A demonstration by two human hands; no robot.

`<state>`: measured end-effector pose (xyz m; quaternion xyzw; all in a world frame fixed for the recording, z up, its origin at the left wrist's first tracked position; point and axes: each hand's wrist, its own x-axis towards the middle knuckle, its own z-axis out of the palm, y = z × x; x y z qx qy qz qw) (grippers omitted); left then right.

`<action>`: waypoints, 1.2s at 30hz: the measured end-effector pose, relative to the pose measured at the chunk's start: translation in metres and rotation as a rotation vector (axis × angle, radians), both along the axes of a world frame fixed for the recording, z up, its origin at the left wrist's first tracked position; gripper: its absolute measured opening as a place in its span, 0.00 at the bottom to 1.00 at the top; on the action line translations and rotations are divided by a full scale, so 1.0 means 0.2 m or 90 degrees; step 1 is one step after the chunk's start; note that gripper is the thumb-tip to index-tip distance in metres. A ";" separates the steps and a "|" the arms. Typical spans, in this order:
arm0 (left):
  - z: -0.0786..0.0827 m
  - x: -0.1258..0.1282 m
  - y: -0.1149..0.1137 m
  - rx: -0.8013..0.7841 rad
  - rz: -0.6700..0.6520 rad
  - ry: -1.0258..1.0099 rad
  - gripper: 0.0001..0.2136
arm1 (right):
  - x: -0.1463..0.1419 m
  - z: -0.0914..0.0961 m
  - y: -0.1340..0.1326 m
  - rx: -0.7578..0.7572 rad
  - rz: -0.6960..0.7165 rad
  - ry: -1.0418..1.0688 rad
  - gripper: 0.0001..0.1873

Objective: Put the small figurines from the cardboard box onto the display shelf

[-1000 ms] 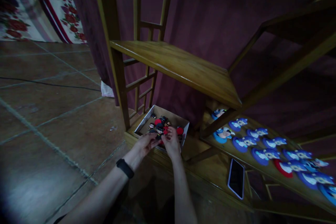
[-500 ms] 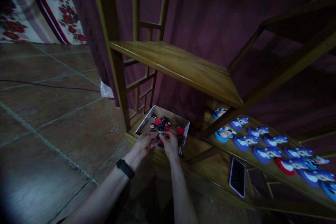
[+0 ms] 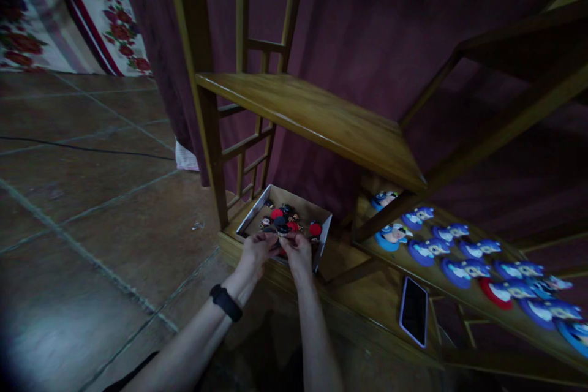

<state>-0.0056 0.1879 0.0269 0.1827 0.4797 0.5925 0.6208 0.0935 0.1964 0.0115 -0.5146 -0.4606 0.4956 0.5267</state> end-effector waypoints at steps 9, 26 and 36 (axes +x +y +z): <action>0.01 -0.01 0.01 0.016 -0.021 0.004 0.10 | -0.04 -0.05 0.00 0.023 -0.038 0.014 0.15; 0.12 -0.07 0.00 -0.005 -0.140 0.010 0.05 | 0.05 0.03 -0.09 0.003 -0.040 0.151 0.17; 0.14 -0.07 -0.03 0.094 -0.249 0.029 0.16 | 0.06 0.10 -0.13 0.008 -0.069 0.194 0.17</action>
